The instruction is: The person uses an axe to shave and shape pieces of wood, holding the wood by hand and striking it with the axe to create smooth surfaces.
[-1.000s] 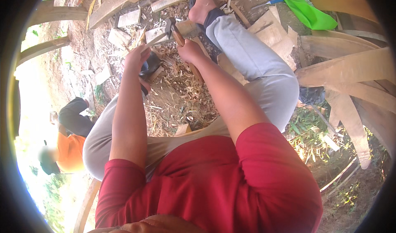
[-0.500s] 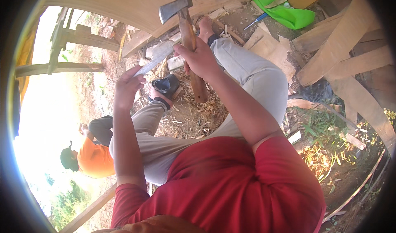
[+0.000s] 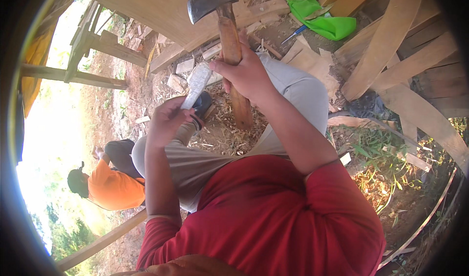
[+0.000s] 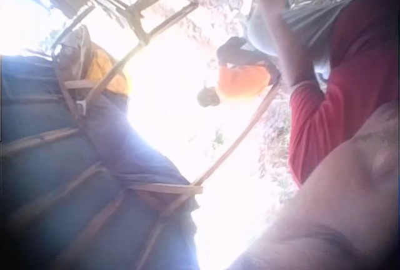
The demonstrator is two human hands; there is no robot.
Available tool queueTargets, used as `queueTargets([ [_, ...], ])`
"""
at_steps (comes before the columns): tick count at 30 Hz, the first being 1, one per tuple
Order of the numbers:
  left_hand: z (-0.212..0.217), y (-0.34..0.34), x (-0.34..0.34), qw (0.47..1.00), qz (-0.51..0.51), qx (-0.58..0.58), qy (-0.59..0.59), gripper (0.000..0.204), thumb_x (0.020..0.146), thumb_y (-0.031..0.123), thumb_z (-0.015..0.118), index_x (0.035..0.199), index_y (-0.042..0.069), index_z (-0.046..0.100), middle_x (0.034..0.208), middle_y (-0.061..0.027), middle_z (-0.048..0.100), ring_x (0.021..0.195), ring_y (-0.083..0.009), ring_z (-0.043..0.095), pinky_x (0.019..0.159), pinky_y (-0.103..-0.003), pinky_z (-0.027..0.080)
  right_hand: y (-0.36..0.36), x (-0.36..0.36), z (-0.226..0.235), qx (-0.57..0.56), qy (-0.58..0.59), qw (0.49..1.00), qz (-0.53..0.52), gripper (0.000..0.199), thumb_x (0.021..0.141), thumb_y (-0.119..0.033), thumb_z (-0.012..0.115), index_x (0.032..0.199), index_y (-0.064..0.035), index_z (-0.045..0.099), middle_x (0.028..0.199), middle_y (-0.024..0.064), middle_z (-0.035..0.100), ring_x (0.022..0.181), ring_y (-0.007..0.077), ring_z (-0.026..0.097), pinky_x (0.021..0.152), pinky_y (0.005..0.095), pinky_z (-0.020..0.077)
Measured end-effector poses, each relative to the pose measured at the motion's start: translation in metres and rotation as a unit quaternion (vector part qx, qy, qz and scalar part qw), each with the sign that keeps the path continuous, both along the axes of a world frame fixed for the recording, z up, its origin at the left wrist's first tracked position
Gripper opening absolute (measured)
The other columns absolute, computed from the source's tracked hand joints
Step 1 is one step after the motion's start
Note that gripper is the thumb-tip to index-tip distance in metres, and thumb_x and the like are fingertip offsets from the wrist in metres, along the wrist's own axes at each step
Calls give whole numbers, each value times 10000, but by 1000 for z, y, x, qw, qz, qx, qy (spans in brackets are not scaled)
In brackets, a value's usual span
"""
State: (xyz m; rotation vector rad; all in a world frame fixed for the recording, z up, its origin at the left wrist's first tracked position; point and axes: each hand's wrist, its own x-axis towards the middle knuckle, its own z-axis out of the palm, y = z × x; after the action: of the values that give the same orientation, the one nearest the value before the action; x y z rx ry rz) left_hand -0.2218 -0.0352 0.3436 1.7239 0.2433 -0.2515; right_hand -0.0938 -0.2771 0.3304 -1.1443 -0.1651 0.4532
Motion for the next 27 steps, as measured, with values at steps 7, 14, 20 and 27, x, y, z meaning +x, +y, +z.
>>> queueTargets([
  [7, -8, -39, -7, 997, -52, -45, 23, 287, 1099, 233, 559, 1261, 8, 631, 773, 38, 527, 643, -37, 441, 567, -218, 349, 0, -11, 3, -23, -12, 999, -30, 239, 944, -127, 762, 1027, -30, 560, 804, 43, 621, 521, 103, 567, 449, 271, 457],
  [14, -21, -33, -6, 990, 46, -133, -7, 292, 1131, 258, 452, 1248, 39, 605, 780, 16, 528, 611, -52, 447, 540, -218, 353, -7, -24, -9, -110, -30, 993, -39, 244, 1065, -245, 615, 1140, -21, 553, 775, 44, 604, 545, 105, 554, 485, 266, 453],
  [20, -24, -19, 0, 983, 110, -139, -47, 291, 1131, 252, 438, 1252, 32, 585, 790, 2, 538, 606, -63, 459, 520, -229, 365, -26, -42, -27, -190, -87, 978, 7, 231, 1072, -223, 594, 1188, -24, 575, 749, 18, 590, 576, 84, 536, 536, 260, 457],
  [27, -20, -10, 5, 985, 126, -103, -63, 260, 1128, 230, 475, 1238, 14, 568, 766, 12, 533, 608, -54, 453, 527, -237, 359, -12, -54, -18, -286, -115, 951, 30, 265, 1015, -185, 667, 1209, -10, 621, 801, 34, 639, 687, 88, 590, 645, 291, 498],
])
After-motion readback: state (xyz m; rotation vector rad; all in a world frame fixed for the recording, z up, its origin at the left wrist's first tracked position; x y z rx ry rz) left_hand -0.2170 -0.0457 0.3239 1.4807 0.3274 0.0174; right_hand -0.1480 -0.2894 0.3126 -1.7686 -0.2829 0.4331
